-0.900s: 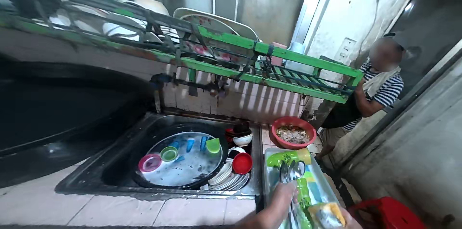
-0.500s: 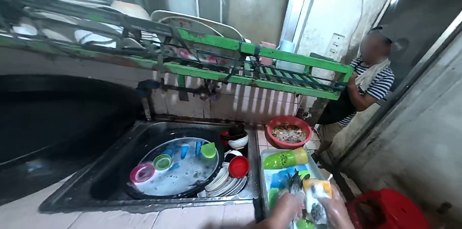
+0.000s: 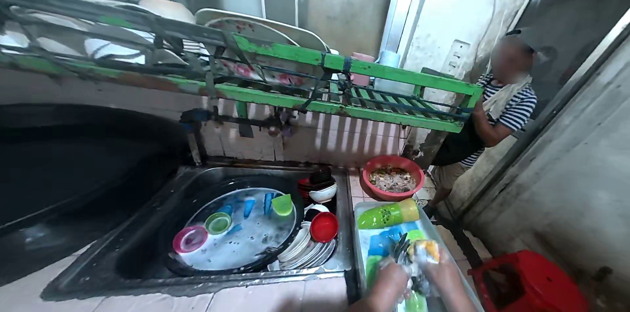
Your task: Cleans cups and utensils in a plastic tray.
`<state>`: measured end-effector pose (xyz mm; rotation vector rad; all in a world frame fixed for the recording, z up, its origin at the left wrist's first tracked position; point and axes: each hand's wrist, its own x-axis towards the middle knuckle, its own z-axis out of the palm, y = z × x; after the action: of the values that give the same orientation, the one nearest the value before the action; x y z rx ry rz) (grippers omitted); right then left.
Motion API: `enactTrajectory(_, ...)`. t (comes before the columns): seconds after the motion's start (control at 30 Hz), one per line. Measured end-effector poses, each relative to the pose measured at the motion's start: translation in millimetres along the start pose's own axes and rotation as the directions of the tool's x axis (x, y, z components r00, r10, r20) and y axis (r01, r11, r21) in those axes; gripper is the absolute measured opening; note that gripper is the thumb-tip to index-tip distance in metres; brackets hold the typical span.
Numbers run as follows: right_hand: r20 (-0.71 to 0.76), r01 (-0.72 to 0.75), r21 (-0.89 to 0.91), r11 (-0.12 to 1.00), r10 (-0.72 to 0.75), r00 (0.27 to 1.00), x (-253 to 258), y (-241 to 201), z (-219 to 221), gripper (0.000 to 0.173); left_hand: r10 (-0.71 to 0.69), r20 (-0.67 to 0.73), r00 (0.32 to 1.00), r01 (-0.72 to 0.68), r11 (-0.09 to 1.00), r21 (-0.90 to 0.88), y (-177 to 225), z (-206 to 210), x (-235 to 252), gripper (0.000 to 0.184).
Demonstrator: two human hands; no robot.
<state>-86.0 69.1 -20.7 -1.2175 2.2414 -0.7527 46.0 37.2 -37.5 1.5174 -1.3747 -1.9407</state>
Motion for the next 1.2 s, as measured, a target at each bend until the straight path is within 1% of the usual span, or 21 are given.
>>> enactTrajectory(0.07,-0.043,-0.021,0.004,1.000,0.021,0.999,9,-4,-8,0.062,-0.013,0.007,1.000,0.014,0.995,-0.102,-1,1,3,0.026)
enactTrajectory(0.13,-0.062,0.036,-0.018,0.999,-0.037,0.997,2,-2,0,0.061,-0.013,0.013,1.000,0.015,0.988,-0.156,-3,1,5,0.022)
enactTrajectory(0.23,0.032,0.111,-0.066,0.992,-0.109,0.994,-10,1,9,0.063,0.031,0.040,0.999,-0.025,0.990,-0.138,-4,-4,5,0.019)
enactTrajectory(0.3,0.042,0.056,-0.053,0.997,-0.054,0.998,-3,0,-2,0.065,0.055,0.075,0.996,-0.040,0.980,-0.193,-12,-2,8,0.014)
enactTrajectory(0.37,-0.078,0.026,0.033,0.999,-0.024,0.997,13,3,-19,0.066,0.079,0.124,0.989,-0.042,0.961,-0.274,-14,-2,9,0.013)
enactTrajectory(0.43,-0.236,0.087,0.200,0.976,-0.038,0.971,30,14,-31,0.061,0.091,0.161,0.983,-0.030,0.937,-0.347,-14,-5,7,0.019)
enactTrajectory(0.47,-0.260,0.114,0.258,0.959,-0.045,0.965,37,20,-35,0.059,0.096,0.172,0.980,-0.027,0.930,-0.367,-13,-6,6,0.022)
enactTrajectory(0.5,-0.236,0.132,0.296,0.946,-0.062,0.970,40,24,-36,0.055,0.103,0.187,0.977,-0.026,0.926,-0.377,-13,-7,6,0.024)
enactTrajectory(0.57,-0.111,0.119,0.289,0.950,-0.090,0.990,27,21,-34,0.057,0.140,0.243,0.960,-0.043,0.930,-0.366,-15,-5,6,0.024)
enactTrajectory(0.63,0.014,0.098,0.203,0.974,-0.103,0.995,9,11,-30,0.063,0.181,0.288,0.940,-0.064,0.926,-0.371,-18,-3,6,0.023)
enactTrajectory(0.67,0.013,0.106,0.175,0.979,-0.109,0.994,5,7,-31,0.058,0.194,0.288,0.938,-0.071,0.919,-0.387,-19,-3,6,0.022)
enactTrajectory(0.73,-0.169,0.182,0.201,0.963,-0.149,0.974,7,8,-37,0.047,0.186,0.233,0.955,-0.081,0.915,-0.396,-19,-4,5,0.023)
enactTrajectory(0.8,-0.372,0.205,0.278,0.938,-0.092,0.924,17,12,-51,0.048,0.149,0.144,0.978,-0.094,0.938,-0.334,-16,-2,3,0.027)
enactTrajectory(0.87,-0.431,0.177,0.403,0.898,0.015,0.902,26,16,-58,0.052,0.137,0.058,0.989,-0.113,0.945,-0.307,-13,3,3,0.025)
enactTrajectory(0.93,-0.385,0.155,0.519,0.841,0.068,0.921,23,15,-36,0.046,0.121,0.008,0.993,-0.111,0.937,-0.331,-11,5,4,0.021)
enactTrajectory(0.97,-0.308,0.116,0.525,0.843,0.061,0.949,12,10,-19,0.045,0.108,-0.010,0.994,-0.105,0.937,-0.332,-11,5,4,0.021)
enactTrajectory(1.03,-0.141,0.010,0.464,0.886,0.063,0.988,-8,1,8,0.056,0.115,-0.006,0.993,-0.111,0.943,-0.314,-12,2,2,0.025)
enactTrajectory(1.07,-0.127,0.015,0.453,0.891,0.048,0.991,-9,4,14,0.056,0.155,-0.003,0.988,-0.148,0.935,-0.323,-14,1,3,0.025)
enactTrajectory(1.13,-0.119,0.042,0.472,0.880,0.017,0.993,0,13,3,0.049,0.227,0.000,0.974,-0.213,0.914,-0.346,-17,0,5,0.028)
enactTrajectory(1.17,-0.073,0.017,0.479,0.878,0.021,0.997,5,16,-10,0.045,0.251,0.005,0.968,-0.231,0.899,-0.372,-17,-2,3,0.028)
enactTrajectory(1.2,0.029,-0.020,0.449,0.893,0.008,1.000,9,20,-26,0.043,0.293,0.036,0.956,-0.255,0.881,-0.399,-16,-6,2,0.030)
